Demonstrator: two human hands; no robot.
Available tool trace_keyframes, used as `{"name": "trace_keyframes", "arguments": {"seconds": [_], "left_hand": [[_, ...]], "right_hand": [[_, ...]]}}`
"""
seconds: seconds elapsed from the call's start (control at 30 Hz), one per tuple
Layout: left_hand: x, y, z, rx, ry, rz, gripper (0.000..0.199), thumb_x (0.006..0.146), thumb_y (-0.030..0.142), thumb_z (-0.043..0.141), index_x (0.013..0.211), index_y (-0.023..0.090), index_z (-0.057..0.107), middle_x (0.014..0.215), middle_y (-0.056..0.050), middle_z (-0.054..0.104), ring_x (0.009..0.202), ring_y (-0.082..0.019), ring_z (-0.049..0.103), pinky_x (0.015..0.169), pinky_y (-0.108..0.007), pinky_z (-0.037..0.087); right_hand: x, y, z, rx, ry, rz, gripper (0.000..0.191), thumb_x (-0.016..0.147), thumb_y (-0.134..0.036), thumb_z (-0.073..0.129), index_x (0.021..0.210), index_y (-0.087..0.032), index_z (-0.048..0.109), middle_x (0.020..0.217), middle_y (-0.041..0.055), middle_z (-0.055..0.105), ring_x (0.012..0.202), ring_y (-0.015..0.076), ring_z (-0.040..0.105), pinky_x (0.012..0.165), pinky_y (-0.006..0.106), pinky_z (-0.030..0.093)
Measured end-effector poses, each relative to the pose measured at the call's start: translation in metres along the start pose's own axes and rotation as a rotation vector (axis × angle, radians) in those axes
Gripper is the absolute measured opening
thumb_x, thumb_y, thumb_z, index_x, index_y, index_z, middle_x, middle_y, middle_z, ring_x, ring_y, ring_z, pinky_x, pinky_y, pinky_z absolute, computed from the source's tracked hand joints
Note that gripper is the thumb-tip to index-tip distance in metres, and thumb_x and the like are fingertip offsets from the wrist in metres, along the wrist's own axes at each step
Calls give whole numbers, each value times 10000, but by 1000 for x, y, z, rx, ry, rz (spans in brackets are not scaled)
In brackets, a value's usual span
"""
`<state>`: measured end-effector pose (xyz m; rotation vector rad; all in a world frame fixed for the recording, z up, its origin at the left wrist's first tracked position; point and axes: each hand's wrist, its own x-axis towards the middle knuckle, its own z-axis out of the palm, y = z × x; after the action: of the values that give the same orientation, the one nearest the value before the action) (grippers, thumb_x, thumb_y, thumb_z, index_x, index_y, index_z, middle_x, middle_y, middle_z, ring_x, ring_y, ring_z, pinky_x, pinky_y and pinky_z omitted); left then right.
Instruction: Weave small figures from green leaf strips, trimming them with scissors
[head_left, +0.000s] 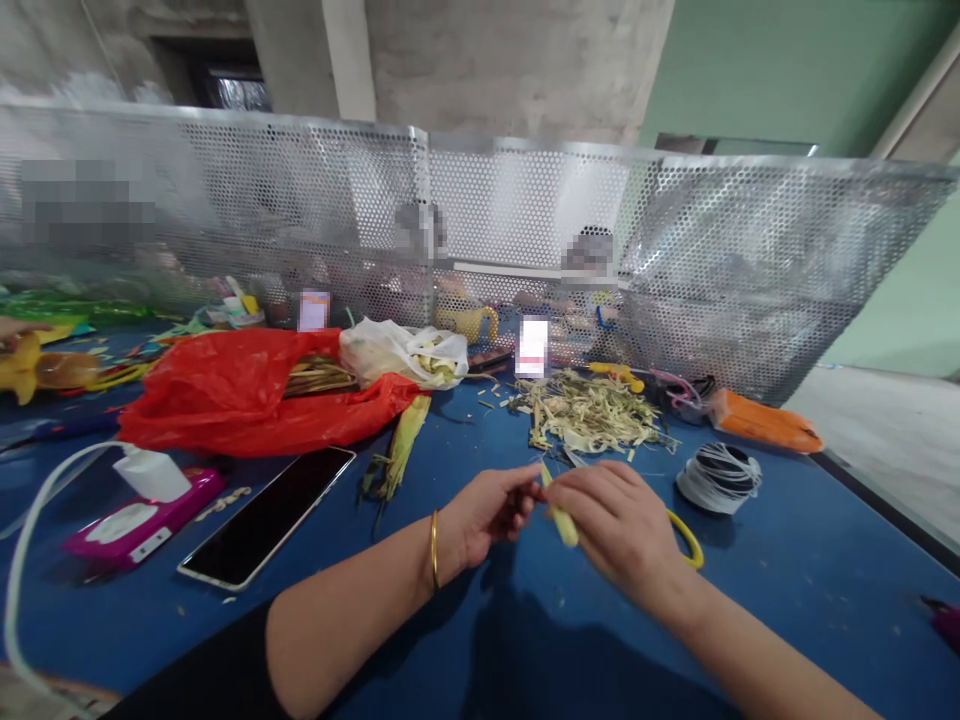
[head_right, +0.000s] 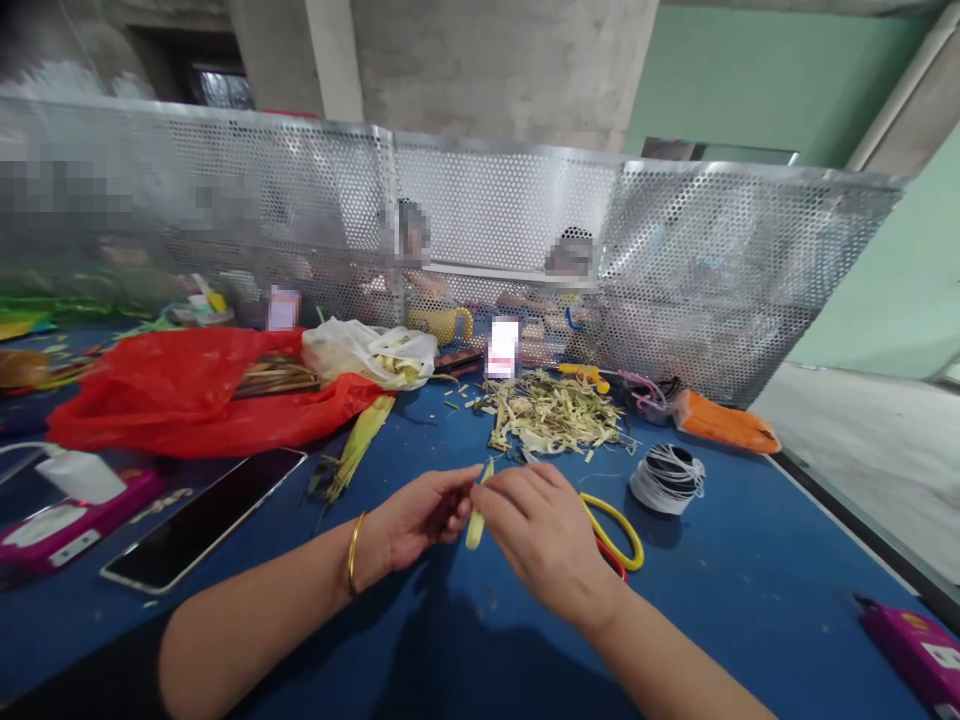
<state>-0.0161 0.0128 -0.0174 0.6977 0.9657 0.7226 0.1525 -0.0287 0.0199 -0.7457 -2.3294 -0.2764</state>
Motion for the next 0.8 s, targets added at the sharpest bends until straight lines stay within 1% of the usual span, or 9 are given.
{"name": "trace_keyframes", "arguments": {"seconds": [0.07, 0.13, 0.17, 0.23, 0.3, 0.33, 0.47, 0.63, 0.8], "left_hand": [[-2, 1, 1, 87, 101, 187, 376, 702, 482, 656, 559, 144, 576, 462, 50, 420, 411, -56, 338, 446, -207, 222], [-6, 3, 3, 145, 153, 400, 365, 726, 480, 645, 588, 143, 622, 490, 34, 461, 454, -68, 381, 467, -210, 260], [-9, 4, 5, 159, 136, 481, 337, 737, 468, 643, 646, 144, 663, 539, 17, 519, 502, -78, 429, 493, -208, 295], [-14, 5, 10, 183, 29, 566, 311, 759, 445, 635, 821, 154, 725, 704, -26, 637, 658, -115, 530, 583, -213, 373], [-17, 3, 15, 206, -81, 584, 321, 763, 422, 643, 938, 169, 732, 852, -51, 690, 798, -148, 565, 674, -229, 412], [-18, 1, 17, 208, -96, 582, 311, 751, 405, 661, 944, 173, 734, 876, -51, 698, 815, -152, 566, 692, -232, 417], [-12, -6, 16, 134, 25, 515, 248, 675, 339, 733, 849, 162, 732, 824, -38, 693, 749, -136, 551, 654, -228, 416], [-7, -6, 13, 99, -13, 454, 232, 638, 343, 749, 707, 148, 646, 686, 7, 604, 642, -112, 523, 615, -236, 432], [-11, -4, 16, 164, 35, 404, 275, 616, 364, 743, 670, 148, 583, 620, 22, 563, 585, -108, 515, 586, -240, 440]], "right_hand": [[6, 1, -7, 134, 161, 279, 96, 903, -243, 533, 933, -198, 614, 849, 52, 679, 776, 178, 616, 706, 308, 453], [10, 3, -11, 396, 242, 588, 113, 872, -311, 573, 891, -200, 585, 764, 24, 643, 707, 159, 595, 639, 274, 454], [11, 4, -12, 557, 224, 708, 150, 849, -344, 596, 865, -196, 573, 719, 7, 618, 663, 146, 577, 607, 259, 449], [9, 6, -7, 830, 103, 851, 229, 784, -395, 655, 790, -184, 567, 639, -22, 571, 586, 120, 529, 556, 238, 426], [5, 7, 2, 948, 7, 933, 289, 717, -423, 708, 701, -173, 564, 587, -35, 549, 545, 100, 489, 530, 225, 396], [3, 7, 8, 958, -5, 963, 309, 694, -433, 722, 667, -171, 561, 567, -38, 543, 531, 94, 474, 521, 223, 381], [-3, 3, 24, 977, -27, 1033, 345, 651, -449, 732, 584, -174, 534, 492, -50, 520, 476, 85, 456, 495, 224, 365], [-4, -1, 31, 1033, -2, 1094, 340, 625, -423, 747, 589, -177, 515, 483, -64, 519, 444, 77, 468, 474, 215, 386], [-5, -5, 35, 1078, -25, 1173, 369, 612, -453, 747, 617, -189, 489, 426, -68, 524, 367, 79, 464, 396, 199, 346]]}}
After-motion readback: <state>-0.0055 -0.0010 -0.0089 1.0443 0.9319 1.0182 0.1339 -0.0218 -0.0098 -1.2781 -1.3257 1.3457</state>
